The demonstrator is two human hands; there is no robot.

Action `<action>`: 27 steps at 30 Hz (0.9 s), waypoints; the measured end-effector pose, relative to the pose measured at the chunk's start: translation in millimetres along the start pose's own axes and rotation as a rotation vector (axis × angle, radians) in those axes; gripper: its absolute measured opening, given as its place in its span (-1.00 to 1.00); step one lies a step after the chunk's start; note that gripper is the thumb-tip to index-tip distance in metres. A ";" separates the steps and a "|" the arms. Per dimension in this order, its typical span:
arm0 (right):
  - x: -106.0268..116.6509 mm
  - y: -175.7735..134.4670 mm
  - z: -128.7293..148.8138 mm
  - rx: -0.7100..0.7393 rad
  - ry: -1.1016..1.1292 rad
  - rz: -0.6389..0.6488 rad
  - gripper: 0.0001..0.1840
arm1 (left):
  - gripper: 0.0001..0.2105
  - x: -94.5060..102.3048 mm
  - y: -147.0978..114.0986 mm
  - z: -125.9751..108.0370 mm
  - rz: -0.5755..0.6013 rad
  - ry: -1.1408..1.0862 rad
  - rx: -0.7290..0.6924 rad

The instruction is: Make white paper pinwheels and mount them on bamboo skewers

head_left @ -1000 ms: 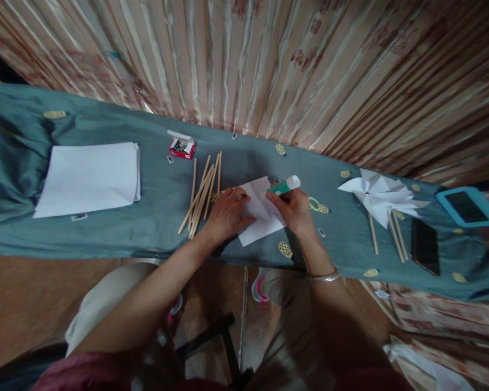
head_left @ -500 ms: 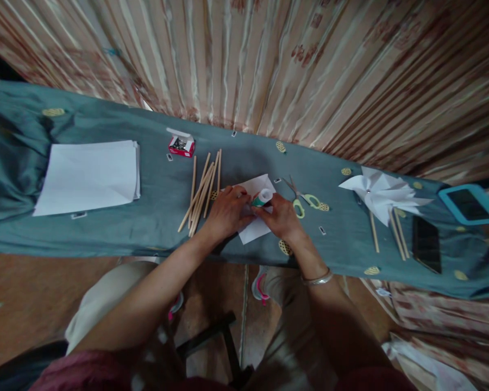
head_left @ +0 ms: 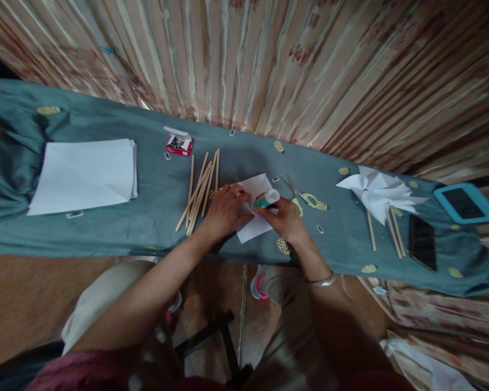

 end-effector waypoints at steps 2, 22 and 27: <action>-2.6 0.1 -0.8 0.013 -0.067 -0.011 -0.77 | -0.64 -0.1 -0.1 -0.4 0.010 0.002 -0.020; 2.1 11.5 -4.9 -0.039 -0.041 -0.111 -0.75 | -0.62 3.5 3.4 -1.6 0.075 -0.022 0.016; -4.8 8.9 -2.0 0.024 -0.193 -0.126 -0.78 | -0.64 1.5 2.9 -0.4 0.049 -0.042 0.015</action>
Point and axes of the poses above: each hand's wrist, its own y-axis towards the middle knuckle, its own x-axis out of the back of the hand, z = x × y, the point moved 3 cm from there along y, towards the middle knuckle, and after that the axes turned 14 degrees about -x, right-handed, at the moved point
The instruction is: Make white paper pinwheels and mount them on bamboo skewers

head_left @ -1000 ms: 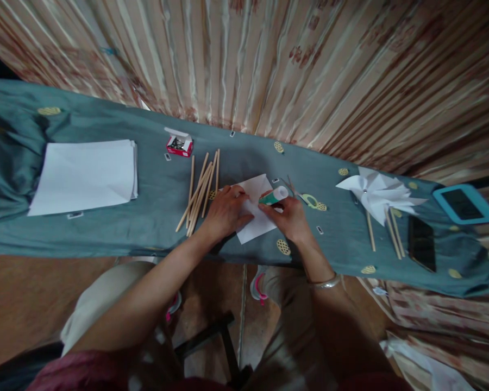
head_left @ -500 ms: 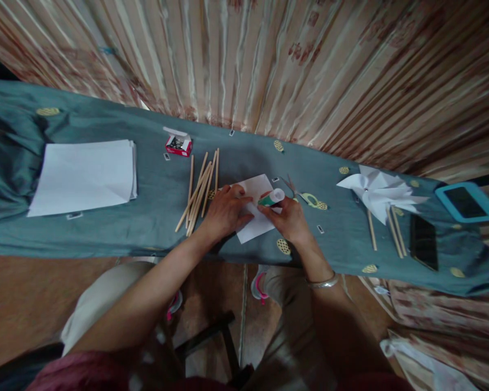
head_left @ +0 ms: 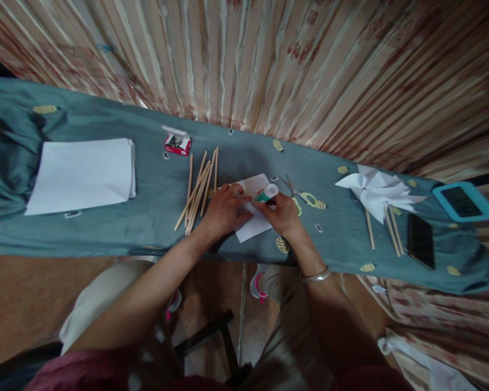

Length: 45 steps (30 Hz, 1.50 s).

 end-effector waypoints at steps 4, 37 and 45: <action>1.8 -0.5 0.8 -0.004 -0.033 -0.034 -0.79 | -0.62 -0.2 -0.4 0.1 0.016 0.020 -0.006; 13.2 -6.4 -0.7 -0.027 0.097 -0.011 -0.75 | -0.64 -1.0 -0.7 1.3 -0.008 0.015 -0.019; 19.5 2.9 -8.0 -0.095 0.307 -0.111 -0.73 | -0.65 -1.3 -0.2 1.0 0.013 0.016 -0.021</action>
Point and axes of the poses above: each hand's wrist, its own y-axis towards the middle knuckle, its own x-axis out of the back of the hand, z = x × y, the point moved 3 cm from there along y, towards the middle knuckle, and after that the axes turned 14 degrees about -x, right-handed, at the moved point
